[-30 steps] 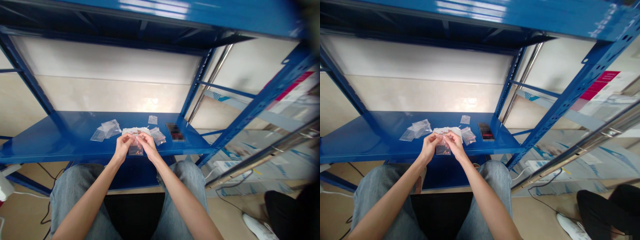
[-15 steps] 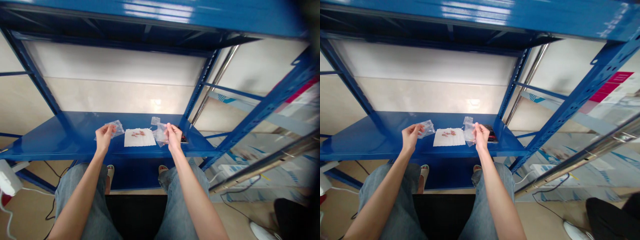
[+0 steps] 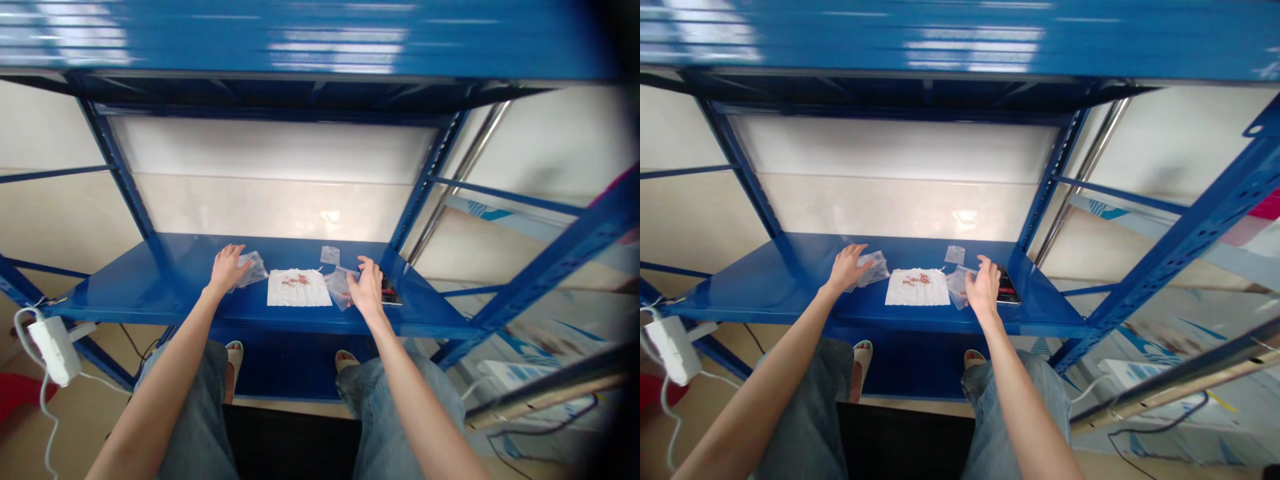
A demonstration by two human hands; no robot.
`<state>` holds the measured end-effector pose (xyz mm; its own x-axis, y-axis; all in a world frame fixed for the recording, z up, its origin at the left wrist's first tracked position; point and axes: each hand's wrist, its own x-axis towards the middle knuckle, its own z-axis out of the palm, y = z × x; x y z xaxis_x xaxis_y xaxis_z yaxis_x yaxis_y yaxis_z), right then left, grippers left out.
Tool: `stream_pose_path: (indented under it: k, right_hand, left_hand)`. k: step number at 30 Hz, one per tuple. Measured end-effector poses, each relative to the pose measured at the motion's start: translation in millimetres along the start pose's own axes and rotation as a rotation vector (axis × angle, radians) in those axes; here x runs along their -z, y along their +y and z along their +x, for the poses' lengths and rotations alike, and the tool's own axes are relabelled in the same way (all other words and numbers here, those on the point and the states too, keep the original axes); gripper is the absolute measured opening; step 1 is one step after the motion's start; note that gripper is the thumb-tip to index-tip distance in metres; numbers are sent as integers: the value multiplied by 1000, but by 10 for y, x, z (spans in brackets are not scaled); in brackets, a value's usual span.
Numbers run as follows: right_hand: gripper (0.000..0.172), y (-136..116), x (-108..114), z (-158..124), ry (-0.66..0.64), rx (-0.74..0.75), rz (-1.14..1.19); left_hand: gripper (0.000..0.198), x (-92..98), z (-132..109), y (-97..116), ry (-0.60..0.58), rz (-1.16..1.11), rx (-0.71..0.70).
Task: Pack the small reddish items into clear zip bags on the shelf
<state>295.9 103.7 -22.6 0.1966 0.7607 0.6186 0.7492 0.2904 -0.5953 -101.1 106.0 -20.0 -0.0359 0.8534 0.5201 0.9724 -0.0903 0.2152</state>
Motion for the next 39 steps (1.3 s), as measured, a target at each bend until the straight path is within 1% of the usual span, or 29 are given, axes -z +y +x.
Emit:
stream_pose_path:
  k: [2,4,7,9,11,13,14,15,16,19,22,25,30,33,35,37,39]
  right_hand:
    - [49,-54,-11,-20,45,56,-83]
    - [49,-126,-25,-53,36,98,-84]
    - [50,-242,-38,-124,7,154,-36]
    - [49,-319,-41,-183,-5,175,-12]
    - [47,-399,-44,-250,-6,183,5]
    - [45,-490,-52,-324,-10,189,42]
    - [44,-539,-58,-362,-20,200,73]
    - [44,-591,-64,-399,-40,222,108]
    - [43,-642,-73,-435,-71,259,142]
    - [39,-774,-102,-526,-172,379,218]
    - [30,-836,-135,-585,-215,430,262]
    - [26,-832,-164,-615,-235,445,317]
    - [30,-826,-174,-623,-295,428,454]
    - [28,-853,-182,-623,-373,400,546]
    - [24,-873,-202,-633,-443,389,592]
    - [19,-889,-235,-653,-484,381,621]
    - [14,-902,-274,-679,-487,378,652]
  left_hand:
    - [65,-75,64,-97,-53,18,-16]
    - [70,-150,105,-159,-108,31,-40]
    - [67,-199,136,-175,-126,52,-68]
    - [58,-167,135,-133,-66,52,-69]
    - [49,-94,97,-40,51,31,-66]
    - [46,-8,1,116,179,-13,-88]
    - [45,29,-71,216,225,-46,-118]
    - [44,59,-156,326,252,-89,-157]
    - [43,78,-250,441,255,-138,-206]
    - [38,86,-520,760,224,-240,-314]
    - [36,66,-670,948,183,-304,-353]
    - [34,69,-694,991,159,-366,-350]
    - [37,102,-669,977,88,-376,-349]
    - [48,111,-682,1023,42,-314,-378]
    - [54,111,-702,1075,36,-277,-401]
    - [51,107,-726,1132,48,-240,-410]
    - [42,98,-751,1180,56,-200,-415]
